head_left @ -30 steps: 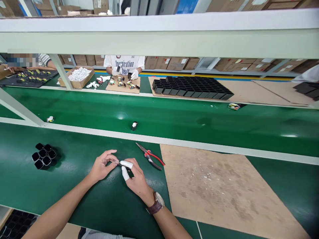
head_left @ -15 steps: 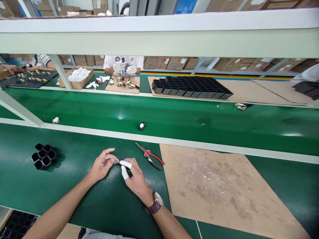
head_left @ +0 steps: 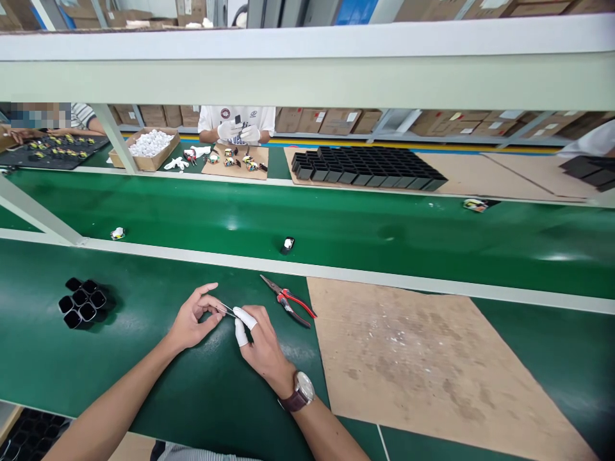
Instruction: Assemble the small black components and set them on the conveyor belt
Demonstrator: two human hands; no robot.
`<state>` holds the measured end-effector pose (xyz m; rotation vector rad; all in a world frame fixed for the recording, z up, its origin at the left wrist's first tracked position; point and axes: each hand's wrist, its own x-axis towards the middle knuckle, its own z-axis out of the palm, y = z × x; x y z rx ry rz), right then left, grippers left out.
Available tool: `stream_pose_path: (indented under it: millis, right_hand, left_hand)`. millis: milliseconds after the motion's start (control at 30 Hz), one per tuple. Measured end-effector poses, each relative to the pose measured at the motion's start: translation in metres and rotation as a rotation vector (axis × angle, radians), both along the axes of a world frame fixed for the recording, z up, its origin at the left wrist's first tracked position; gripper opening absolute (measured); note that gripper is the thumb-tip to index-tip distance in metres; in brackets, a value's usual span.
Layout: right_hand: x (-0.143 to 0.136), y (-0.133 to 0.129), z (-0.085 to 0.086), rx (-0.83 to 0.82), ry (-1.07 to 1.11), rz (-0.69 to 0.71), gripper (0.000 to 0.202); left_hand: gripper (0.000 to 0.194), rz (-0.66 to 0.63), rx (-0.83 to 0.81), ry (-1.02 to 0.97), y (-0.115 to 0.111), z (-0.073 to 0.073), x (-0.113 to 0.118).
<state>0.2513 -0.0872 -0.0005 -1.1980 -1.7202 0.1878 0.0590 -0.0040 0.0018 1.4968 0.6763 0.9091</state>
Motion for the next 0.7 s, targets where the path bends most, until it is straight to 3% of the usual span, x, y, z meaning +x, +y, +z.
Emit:
stream_pose_path:
  millis: [400, 700]
  right_hand:
    - [-0.0006, -0.0002, -0.0014, -0.018, -0.023, 0.017, 0.057]
    - [-0.0048, 0.0003, -0.002, -0.042, -0.038, 0.01, 0.057]
  left_hand:
    - [0.073, 0.049, -0.123, -0.003, -0.0009, -0.0009, 0.0027]
    - [0.078, 0.174, -0.266, -0.166, 0.0044, 0.0056, 0.006]
